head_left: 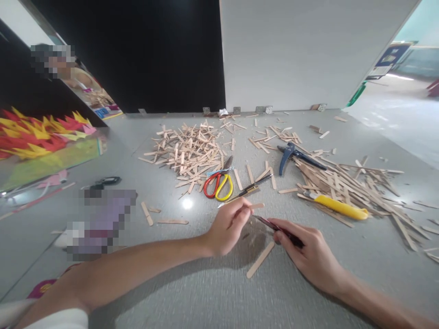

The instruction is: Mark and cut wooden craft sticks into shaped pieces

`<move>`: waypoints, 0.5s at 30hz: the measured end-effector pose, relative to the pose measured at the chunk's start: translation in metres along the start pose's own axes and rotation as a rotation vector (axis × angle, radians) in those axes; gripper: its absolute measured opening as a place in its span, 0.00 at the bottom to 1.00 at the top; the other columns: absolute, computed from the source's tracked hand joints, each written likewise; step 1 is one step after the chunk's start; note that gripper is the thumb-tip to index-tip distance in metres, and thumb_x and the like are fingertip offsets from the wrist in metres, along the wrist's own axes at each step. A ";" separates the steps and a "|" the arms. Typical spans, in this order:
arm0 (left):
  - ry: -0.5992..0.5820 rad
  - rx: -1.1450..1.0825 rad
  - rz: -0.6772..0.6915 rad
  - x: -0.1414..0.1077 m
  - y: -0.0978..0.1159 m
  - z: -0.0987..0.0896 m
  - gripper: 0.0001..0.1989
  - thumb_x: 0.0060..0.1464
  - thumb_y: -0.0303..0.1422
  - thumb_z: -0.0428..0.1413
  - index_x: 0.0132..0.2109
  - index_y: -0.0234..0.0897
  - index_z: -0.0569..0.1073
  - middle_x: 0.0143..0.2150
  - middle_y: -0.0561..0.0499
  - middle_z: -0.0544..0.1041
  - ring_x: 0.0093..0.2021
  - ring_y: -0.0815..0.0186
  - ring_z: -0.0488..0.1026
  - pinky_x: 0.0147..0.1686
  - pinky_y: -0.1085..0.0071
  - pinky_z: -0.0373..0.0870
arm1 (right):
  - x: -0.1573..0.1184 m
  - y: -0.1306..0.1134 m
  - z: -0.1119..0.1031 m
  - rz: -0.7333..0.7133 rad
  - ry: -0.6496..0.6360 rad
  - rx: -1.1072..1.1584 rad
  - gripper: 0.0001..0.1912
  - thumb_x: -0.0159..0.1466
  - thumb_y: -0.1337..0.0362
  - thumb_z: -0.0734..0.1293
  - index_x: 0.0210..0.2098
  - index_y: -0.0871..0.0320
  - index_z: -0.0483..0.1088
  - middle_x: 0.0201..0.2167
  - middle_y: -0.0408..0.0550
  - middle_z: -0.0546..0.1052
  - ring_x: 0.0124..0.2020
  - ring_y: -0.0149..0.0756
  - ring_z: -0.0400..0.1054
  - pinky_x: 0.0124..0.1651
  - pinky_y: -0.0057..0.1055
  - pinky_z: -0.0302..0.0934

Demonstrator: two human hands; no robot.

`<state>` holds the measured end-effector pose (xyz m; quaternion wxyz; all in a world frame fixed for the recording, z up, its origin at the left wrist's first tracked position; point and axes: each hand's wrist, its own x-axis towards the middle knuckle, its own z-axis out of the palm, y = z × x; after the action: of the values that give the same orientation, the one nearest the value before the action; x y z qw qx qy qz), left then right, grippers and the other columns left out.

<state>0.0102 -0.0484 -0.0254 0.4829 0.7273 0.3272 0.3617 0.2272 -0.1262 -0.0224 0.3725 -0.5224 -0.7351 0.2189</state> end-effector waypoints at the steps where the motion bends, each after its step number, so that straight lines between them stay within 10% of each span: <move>1: -0.007 0.004 -0.001 0.000 0.000 0.000 0.15 0.72 0.40 0.45 0.39 0.40 0.71 0.29 0.55 0.69 0.30 0.65 0.67 0.36 0.68 0.64 | 0.000 0.000 0.000 -0.003 -0.003 0.002 0.16 0.73 0.65 0.62 0.50 0.60 0.81 0.34 0.48 0.87 0.27 0.31 0.79 0.32 0.22 0.74; 15: 0.008 0.097 0.064 0.001 -0.006 -0.001 0.12 0.64 0.30 0.48 0.34 0.38 0.73 0.30 0.53 0.71 0.29 0.67 0.66 0.32 0.71 0.62 | -0.002 0.000 0.001 -0.042 -0.033 0.005 0.16 0.74 0.68 0.62 0.52 0.59 0.80 0.38 0.49 0.87 0.32 0.32 0.82 0.36 0.22 0.74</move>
<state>0.0095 -0.0450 -0.0301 0.4338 0.7584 0.3230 0.3637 0.2267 -0.1276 -0.0239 0.3659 -0.5023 -0.7514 0.2217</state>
